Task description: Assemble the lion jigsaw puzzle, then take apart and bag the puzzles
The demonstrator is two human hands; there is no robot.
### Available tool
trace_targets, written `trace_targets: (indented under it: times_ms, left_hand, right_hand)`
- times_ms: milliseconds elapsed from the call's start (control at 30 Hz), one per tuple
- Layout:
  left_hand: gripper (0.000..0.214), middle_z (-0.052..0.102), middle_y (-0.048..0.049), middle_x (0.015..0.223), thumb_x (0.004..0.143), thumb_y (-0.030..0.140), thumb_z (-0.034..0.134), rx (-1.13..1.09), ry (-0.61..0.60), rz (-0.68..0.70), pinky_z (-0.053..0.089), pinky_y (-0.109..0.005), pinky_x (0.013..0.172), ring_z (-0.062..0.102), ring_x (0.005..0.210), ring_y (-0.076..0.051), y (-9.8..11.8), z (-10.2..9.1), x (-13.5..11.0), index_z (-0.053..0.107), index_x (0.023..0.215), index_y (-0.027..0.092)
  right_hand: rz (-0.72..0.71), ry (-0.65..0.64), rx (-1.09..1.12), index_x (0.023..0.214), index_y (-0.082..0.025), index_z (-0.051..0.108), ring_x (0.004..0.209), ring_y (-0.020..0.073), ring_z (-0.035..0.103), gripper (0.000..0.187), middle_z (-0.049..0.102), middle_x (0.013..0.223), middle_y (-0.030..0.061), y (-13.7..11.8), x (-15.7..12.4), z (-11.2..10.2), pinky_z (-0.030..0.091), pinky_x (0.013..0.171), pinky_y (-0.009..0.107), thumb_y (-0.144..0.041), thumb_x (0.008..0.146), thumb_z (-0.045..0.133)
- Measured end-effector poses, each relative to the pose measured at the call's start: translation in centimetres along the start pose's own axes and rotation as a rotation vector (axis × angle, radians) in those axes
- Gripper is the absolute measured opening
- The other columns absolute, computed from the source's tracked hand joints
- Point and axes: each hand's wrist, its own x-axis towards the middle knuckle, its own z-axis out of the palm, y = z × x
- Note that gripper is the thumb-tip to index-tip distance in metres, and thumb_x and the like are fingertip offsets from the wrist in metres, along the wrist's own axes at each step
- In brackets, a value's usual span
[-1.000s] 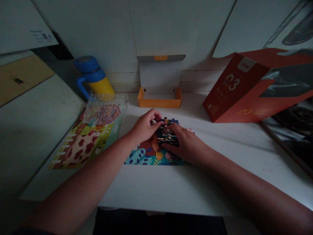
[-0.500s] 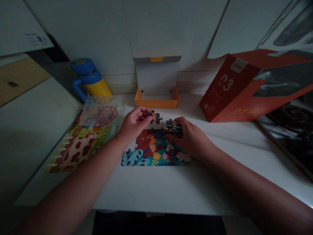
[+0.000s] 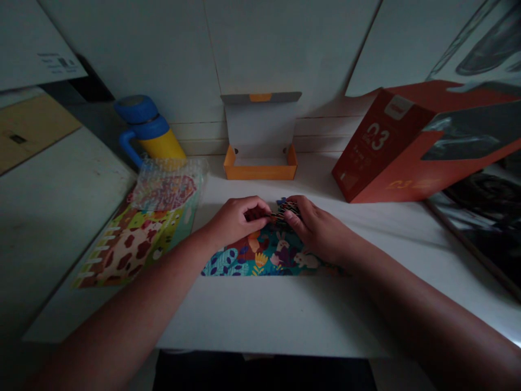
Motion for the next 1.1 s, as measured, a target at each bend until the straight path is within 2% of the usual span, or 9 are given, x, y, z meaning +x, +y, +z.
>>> trace_targets:
  times_ms: [100, 167, 267, 400, 500, 600, 767, 867, 1100]
  left_hand:
    - [0.012, 0.076, -0.0016, 0.092, 0.091, 0.022, 0.075, -0.077, -0.003, -0.003, 0.059, -0.029, 0.079, 0.072, 0.083, -0.014, -0.1, 0.7, 0.1, 0.073, 0.103, 0.02]
    - [0.012, 0.077, -0.0024, 0.094, 0.092, 0.022, 0.073, -0.141, -0.027, 0.002, 0.061, -0.03, 0.083, 0.073, 0.085, -0.015, 0.1, 1.3, 0.1, 0.072, 0.103, 0.02]
    - [0.014, 0.078, -0.0039, 0.1, 0.096, 0.023, 0.068, -0.127, -0.049, 0.027, 0.062, -0.031, 0.085, 0.074, 0.089, -0.015, 0.6, 1.6, 0.0, 0.071, 0.109, 0.02]
    - [0.016, 0.077, -0.005, 0.109, 0.102, 0.024, 0.06, 0.132, 0.043, 0.079, 0.061, -0.034, 0.087, 0.073, 0.095, -0.016, 0.5, 0.9, 0.2, 0.071, 0.114, 0.022]
    - [0.019, 0.076, -0.0077, 0.112, 0.104, 0.022, 0.057, 0.345, 0.074, 0.116, 0.058, -0.039, 0.095, 0.071, 0.104, -0.021, -0.2, 0.5, 0.6, 0.072, 0.116, 0.02]
    - [0.022, 0.073, -0.0106, 0.114, 0.105, 0.023, 0.058, 0.474, 0.024, 0.121, 0.058, -0.041, 0.097, 0.069, 0.107, -0.023, -0.7, 0.5, 1.0, 0.072, 0.12, 0.018]
    - [0.028, 0.069, -0.0117, 0.118, 0.103, 0.028, 0.061, 0.645, -0.04, 0.058, 0.057, -0.041, 0.098, 0.069, 0.106, -0.026, -0.1, 1.2, 1.6, 0.07, 0.128, 0.017]
    - [0.03, 0.068, -0.0141, 0.118, 0.103, 0.031, 0.059, 0.711, -0.094, 0.063, 0.057, -0.045, 0.097, 0.069, 0.108, -0.03, 0.5, 1.5, 2.4, 0.07, 0.126, 0.015]
    - [0.021, 0.067, -0.0115, 0.116, 0.095, 0.025, 0.068, 0.571, -0.07, 0.088, 0.055, -0.039, 0.096, 0.068, 0.107, -0.027, -0.5, 2.3, 5.1, 0.069, 0.115, 0.018]
  right_hand:
    - [-0.038, -0.001, -0.05, 0.143, -0.018, 0.047, 0.119, 0.0358, 0.068, 0.06, 0.066, 0.135, 0.0224, 0.3, 0.0, 0.5, 0.052, 0.096, 0.046, -0.057, 0.1, 0.058]
    - [-0.074, 0.012, -0.095, 0.143, -0.017, 0.047, 0.12, 0.0364, 0.068, 0.063, 0.065, 0.136, 0.0227, 0.6, 0.1, 0.9, 0.052, 0.096, 0.045, -0.052, 0.094, 0.068]
    - [-0.076, 0.004, -0.125, 0.132, -0.018, 0.054, 0.108, 0.0328, 0.07, 0.046, 0.068, 0.13, 0.0198, 0.9, 0.4, 0.9, 0.052, 0.088, 0.041, -0.043, 0.095, 0.065]
    - [-0.01, -0.043, -0.074, 0.121, -0.02, 0.059, 0.092, 0.0272, 0.07, 0.039, 0.074, 0.111, 0.0121, 0.3, 0.6, -0.9, 0.049, 0.077, 0.036, -0.045, 0.092, 0.069]
    - [-0.034, -0.245, 0.065, 0.125, -0.021, 0.061, 0.091, 0.0251, 0.07, 0.048, 0.076, 0.11, 0.0097, -0.5, 0.3, -2.2, 0.05, 0.077, 0.035, -0.053, 0.09, 0.072]
    - [-0.117, -0.422, 0.131, 0.128, -0.023, 0.065, 0.096, 0.026, 0.071, 0.057, 0.077, 0.116, 0.0089, -0.7, 0.1, -2.5, 0.053, 0.083, 0.036, -0.06, 0.086, 0.076]
    - [-0.107, -0.295, -0.012, 0.132, -0.019, 0.066, 0.106, 0.0306, 0.069, 0.061, 0.074, 0.126, 0.0148, 0.1, 0.2, -2.1, 0.053, 0.092, 0.042, -0.053, 0.083, 0.08]
    - [-0.097, -0.264, -0.042, 0.132, -0.02, 0.067, 0.105, 0.0309, 0.07, 0.06, 0.074, 0.124, 0.0141, 0.8, 0.4, -2.4, 0.054, 0.092, 0.044, -0.051, 0.082, 0.081]
    - [-0.124, -0.234, 0.022, 0.131, -0.026, 0.069, 0.102, 0.0292, 0.073, 0.057, 0.077, 0.124, 0.0096, 1.2, 0.6, -2.6, 0.056, 0.089, 0.043, -0.046, 0.08, 0.084]
